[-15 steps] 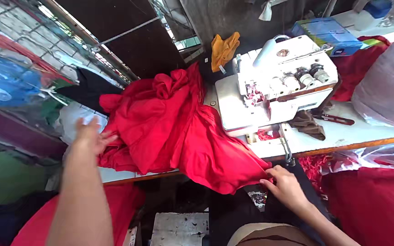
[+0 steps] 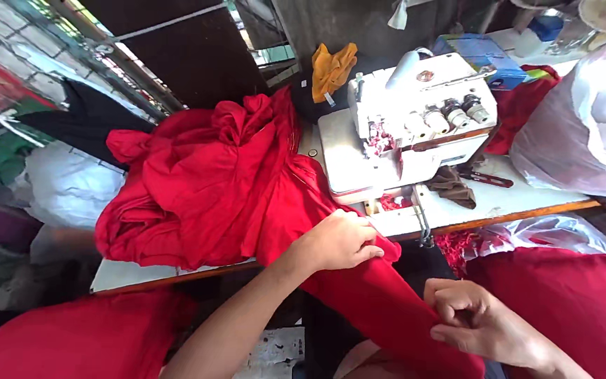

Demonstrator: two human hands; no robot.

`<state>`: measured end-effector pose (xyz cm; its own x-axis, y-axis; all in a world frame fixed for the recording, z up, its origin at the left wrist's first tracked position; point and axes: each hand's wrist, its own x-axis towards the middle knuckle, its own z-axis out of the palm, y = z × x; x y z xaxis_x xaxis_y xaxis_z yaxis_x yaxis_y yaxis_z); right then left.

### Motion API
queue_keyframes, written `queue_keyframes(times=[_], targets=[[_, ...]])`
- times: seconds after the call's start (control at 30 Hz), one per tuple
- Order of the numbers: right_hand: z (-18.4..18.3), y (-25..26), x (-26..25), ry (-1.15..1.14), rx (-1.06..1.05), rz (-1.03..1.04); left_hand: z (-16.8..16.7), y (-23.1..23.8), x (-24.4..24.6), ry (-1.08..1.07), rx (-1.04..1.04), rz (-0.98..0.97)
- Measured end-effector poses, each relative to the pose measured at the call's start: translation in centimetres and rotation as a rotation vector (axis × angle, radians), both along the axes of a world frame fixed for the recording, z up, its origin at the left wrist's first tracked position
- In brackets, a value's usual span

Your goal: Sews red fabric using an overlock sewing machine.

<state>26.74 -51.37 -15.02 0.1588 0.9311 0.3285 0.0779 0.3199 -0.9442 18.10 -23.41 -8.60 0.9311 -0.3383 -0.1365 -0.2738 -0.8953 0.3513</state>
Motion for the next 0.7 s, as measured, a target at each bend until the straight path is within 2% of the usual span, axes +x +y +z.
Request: queue_keyframes(times=[0.07,0.2,0.27,0.3,0.37,0.4,0.53,0.63,0.7], targets=[[0.2,-0.8,0.5,-0.182,-0.014,-0.187,0.5,0.3,-0.3,-0.012,0.075,0.031],[-1.0,0.6,1.8,-0.815,0.091,-0.68,0.7,1.9,-1.3,-0.324,0.162,0.16],[-3.0,1.2,2.9,-1.015,-0.034,-0.727,-0.7,2.9,-1.8,-0.413,0.235,0.238],[-3.9,1.2,3.3,-1.057,-0.175,-0.66,-1.7,3.3,-2.4,-0.404,0.253,0.268],[-5.2,1.1,3.9,-0.982,-0.386,-0.556,-4.2,3.2,-4.2,-0.335,0.21,0.349],[-5.6,1.0,4.1,-0.942,-0.403,-0.575,-5.4,2.8,-5.4,-0.345,0.162,0.398],[-5.3,1.6,4.4,-0.743,-0.363,-0.738,-9.4,0.8,-9.0,-0.559,0.034,0.439],[-6.4,3.2,3.7,-0.675,-0.325,-0.77,-10.7,-0.5,-9.7,-0.617,0.066,0.39],[-7.3,4.4,2.0,-0.659,-0.226,-0.805,-11.1,-1.0,-9.9,-0.586,0.131,0.342]])
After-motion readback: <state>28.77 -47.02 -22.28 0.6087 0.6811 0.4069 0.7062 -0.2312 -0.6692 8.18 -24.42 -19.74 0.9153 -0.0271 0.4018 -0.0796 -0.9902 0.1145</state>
